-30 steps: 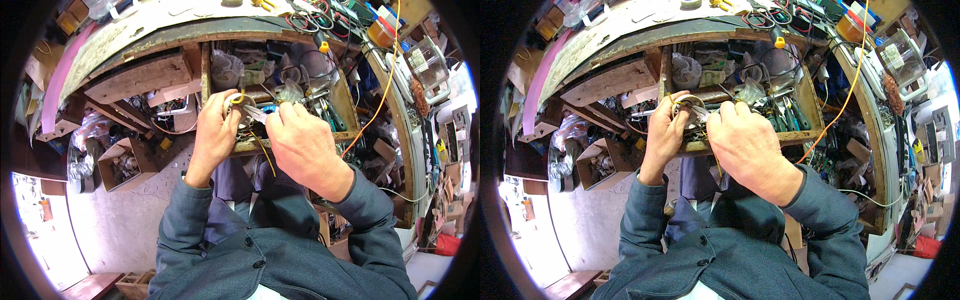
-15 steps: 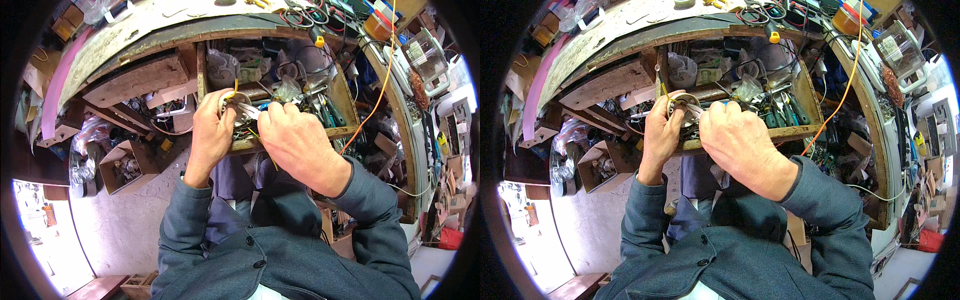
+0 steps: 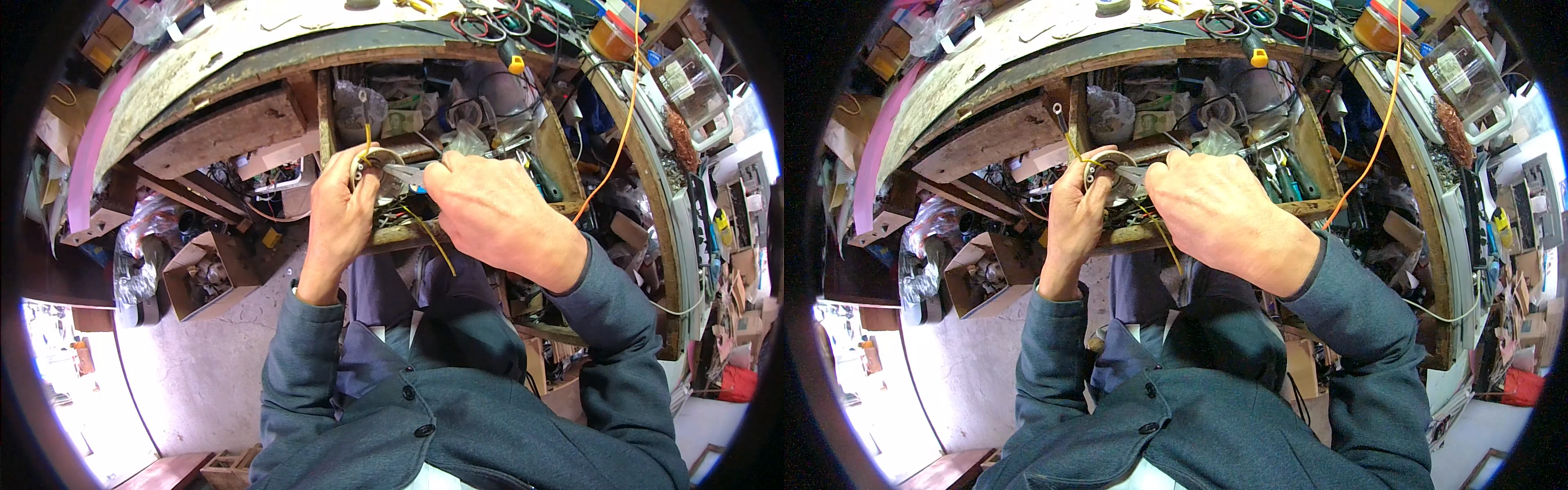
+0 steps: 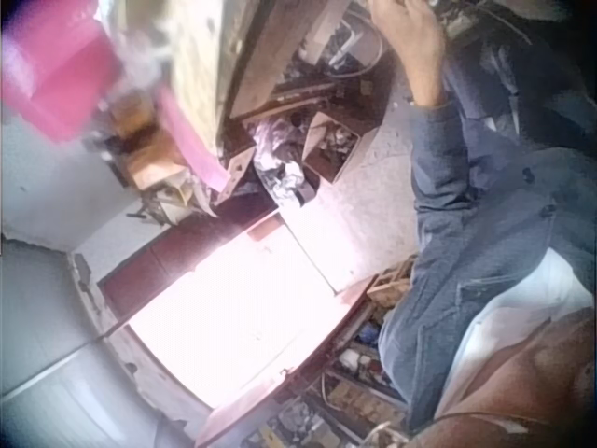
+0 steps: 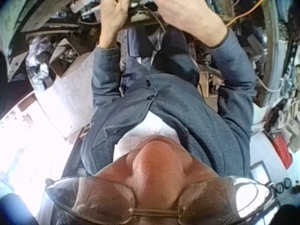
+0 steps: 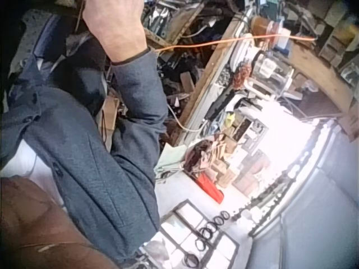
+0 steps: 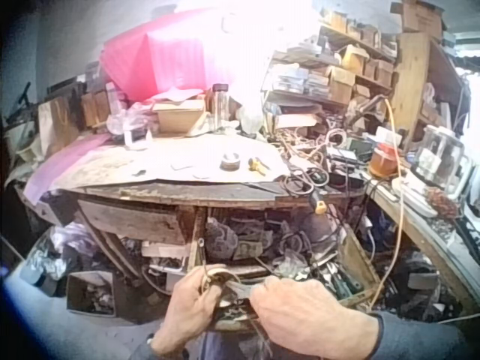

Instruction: The person works on a small cylindrical electrical component, stripping and inserting wires, then using pliers and a screwdriver to secure connections. They wrap the assembly with electrical tape and continue adjusting the wires inside the housing.

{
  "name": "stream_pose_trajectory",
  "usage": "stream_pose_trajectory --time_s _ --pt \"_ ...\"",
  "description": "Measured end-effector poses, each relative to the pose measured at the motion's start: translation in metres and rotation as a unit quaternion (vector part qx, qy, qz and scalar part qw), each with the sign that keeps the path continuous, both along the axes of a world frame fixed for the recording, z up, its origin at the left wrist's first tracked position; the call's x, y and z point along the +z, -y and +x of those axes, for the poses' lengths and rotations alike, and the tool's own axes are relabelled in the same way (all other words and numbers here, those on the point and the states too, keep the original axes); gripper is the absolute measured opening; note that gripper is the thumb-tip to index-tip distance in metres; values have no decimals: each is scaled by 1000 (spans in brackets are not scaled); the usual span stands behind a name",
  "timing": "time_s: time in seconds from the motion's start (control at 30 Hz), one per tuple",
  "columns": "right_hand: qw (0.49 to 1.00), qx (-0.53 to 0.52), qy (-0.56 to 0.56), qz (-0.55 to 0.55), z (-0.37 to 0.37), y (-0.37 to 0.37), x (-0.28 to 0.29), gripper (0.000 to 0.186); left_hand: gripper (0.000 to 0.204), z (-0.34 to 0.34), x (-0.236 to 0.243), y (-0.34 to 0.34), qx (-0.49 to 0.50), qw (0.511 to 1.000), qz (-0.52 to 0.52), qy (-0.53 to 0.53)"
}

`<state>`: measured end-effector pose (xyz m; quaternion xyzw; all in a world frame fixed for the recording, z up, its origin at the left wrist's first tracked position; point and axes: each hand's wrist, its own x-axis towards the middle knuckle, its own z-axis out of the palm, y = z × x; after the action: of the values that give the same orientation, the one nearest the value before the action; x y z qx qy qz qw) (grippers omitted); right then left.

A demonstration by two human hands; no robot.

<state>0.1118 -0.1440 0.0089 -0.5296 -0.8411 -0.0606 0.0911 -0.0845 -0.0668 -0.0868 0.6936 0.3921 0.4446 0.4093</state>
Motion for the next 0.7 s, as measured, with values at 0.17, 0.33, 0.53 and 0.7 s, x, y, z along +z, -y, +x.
stream_pose_trajectory --time_s 0.17,0.33,0.53,0.7 --pt "998 -12 -60 -17 -2 11 7 14 30 0 -4 -1 -6 999 -23 30" --pt "997 -69 -44 -16 -15 16 2 16 30 1 -2 -1 2 1000 -11 20" --pt "997 -83 -3 6 -23 16 -5 12 32 1 -3 -2 14 1000 -2 -2" --pt "991 -98 64 62 -34 18 -15 8 33 3 0 -1 17 1000 16 -8"
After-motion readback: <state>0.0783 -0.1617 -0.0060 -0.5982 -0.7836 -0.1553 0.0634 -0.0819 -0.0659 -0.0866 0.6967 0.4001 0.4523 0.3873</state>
